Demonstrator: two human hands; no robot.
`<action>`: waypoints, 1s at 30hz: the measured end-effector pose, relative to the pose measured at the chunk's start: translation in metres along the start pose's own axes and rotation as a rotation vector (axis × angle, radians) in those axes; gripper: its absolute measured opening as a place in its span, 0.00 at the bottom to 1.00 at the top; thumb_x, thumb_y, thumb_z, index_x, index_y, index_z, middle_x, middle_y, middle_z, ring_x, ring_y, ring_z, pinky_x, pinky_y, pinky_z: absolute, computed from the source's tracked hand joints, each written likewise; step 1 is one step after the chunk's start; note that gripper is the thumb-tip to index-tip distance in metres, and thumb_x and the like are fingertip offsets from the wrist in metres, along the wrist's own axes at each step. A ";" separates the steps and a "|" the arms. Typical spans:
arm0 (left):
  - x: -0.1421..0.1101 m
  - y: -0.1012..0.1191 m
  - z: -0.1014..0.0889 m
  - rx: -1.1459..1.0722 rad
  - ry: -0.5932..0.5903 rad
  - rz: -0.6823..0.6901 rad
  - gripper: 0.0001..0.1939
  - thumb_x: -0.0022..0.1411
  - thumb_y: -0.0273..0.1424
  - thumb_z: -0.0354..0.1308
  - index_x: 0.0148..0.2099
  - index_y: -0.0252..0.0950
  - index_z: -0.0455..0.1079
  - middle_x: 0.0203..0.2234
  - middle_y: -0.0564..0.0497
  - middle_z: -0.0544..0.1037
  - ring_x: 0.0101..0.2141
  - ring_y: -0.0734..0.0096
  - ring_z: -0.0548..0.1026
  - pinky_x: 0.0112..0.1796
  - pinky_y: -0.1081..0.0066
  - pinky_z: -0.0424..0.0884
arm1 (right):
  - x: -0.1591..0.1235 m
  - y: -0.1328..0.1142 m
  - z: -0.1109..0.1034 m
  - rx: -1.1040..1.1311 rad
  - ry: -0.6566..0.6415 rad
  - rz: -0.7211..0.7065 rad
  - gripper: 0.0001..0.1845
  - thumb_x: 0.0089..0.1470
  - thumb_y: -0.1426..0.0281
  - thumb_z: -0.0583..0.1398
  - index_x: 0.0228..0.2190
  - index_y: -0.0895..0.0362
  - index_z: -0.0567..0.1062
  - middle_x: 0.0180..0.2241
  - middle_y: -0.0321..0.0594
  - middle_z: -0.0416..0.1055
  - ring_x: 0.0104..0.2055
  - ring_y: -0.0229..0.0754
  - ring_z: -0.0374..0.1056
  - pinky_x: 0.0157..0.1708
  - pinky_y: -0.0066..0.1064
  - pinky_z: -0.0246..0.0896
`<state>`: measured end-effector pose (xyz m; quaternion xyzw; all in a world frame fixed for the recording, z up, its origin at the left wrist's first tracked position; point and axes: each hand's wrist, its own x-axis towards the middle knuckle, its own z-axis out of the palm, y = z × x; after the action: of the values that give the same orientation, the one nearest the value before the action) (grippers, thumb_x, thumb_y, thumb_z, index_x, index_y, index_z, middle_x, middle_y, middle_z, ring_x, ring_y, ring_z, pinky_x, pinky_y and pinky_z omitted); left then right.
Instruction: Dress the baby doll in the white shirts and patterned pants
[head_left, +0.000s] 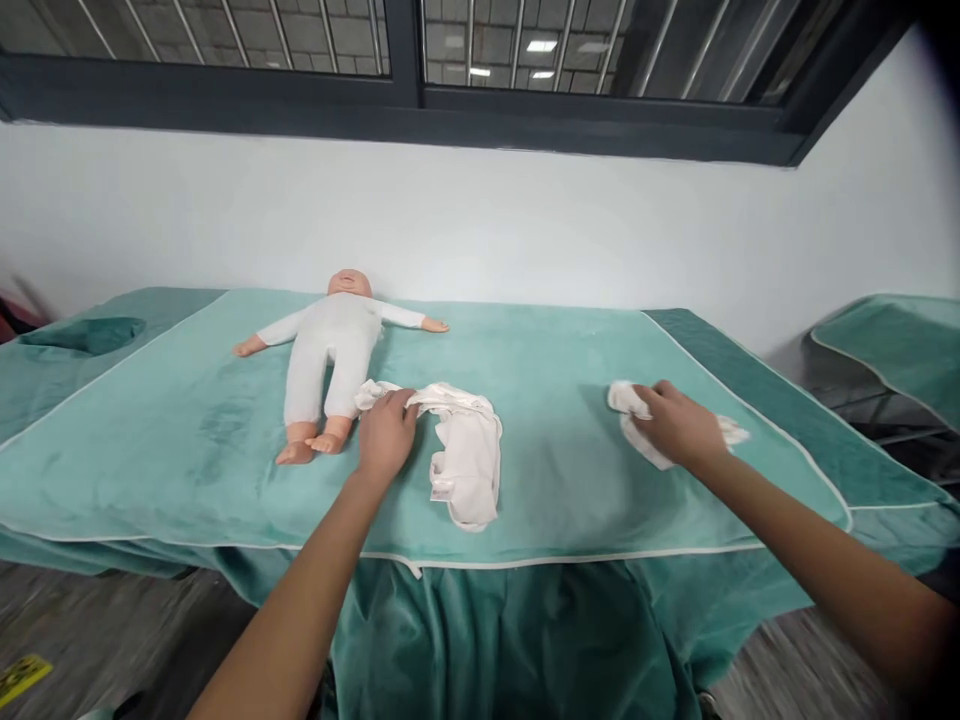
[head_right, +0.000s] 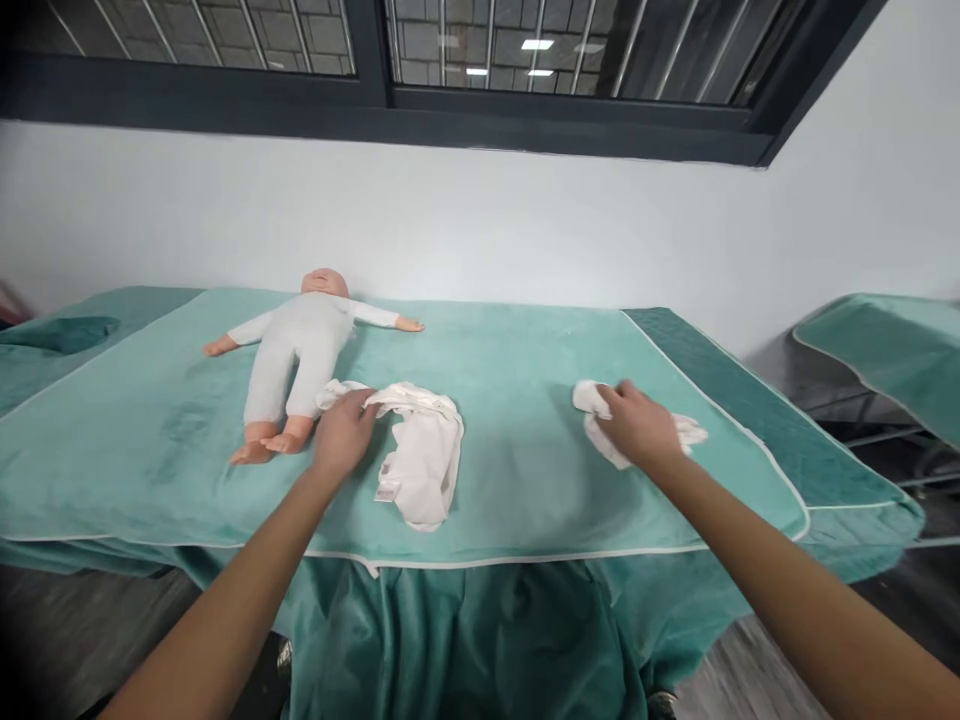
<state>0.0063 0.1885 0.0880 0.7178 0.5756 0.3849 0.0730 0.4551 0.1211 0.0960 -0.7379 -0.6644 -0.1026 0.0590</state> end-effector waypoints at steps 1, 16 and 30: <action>0.007 0.006 -0.005 -0.016 0.009 -0.008 0.14 0.65 0.34 0.51 0.47 0.39 0.76 0.42 0.42 0.81 0.45 0.51 0.76 0.49 0.59 0.67 | -0.007 0.019 0.002 -0.008 -0.035 0.038 0.20 0.61 0.60 0.53 0.51 0.52 0.73 0.47 0.56 0.71 0.40 0.58 0.71 0.34 0.43 0.59; 0.061 0.168 -0.110 0.026 0.093 0.262 0.14 0.66 0.33 0.50 0.48 0.40 0.76 0.33 0.52 0.80 0.36 0.63 0.76 0.41 0.67 0.67 | -0.001 -0.219 -0.125 1.221 0.042 -0.391 0.26 0.57 0.55 0.62 0.54 0.49 0.66 0.54 0.40 0.71 0.46 0.43 0.73 0.47 0.36 0.67; 0.054 0.163 -0.162 0.463 0.314 0.246 0.23 0.67 0.30 0.46 0.62 0.49 0.66 0.52 0.48 0.75 0.49 0.56 0.74 0.44 0.62 0.70 | 0.071 -0.186 -0.157 0.814 0.536 -0.380 0.16 0.54 0.74 0.52 0.44 0.54 0.73 0.43 0.39 0.75 0.39 0.44 0.68 0.39 0.34 0.60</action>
<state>0.0307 0.1285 0.3147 0.7112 0.5612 0.3556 -0.2296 0.2659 0.1749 0.2553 -0.4693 -0.7343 -0.0301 0.4895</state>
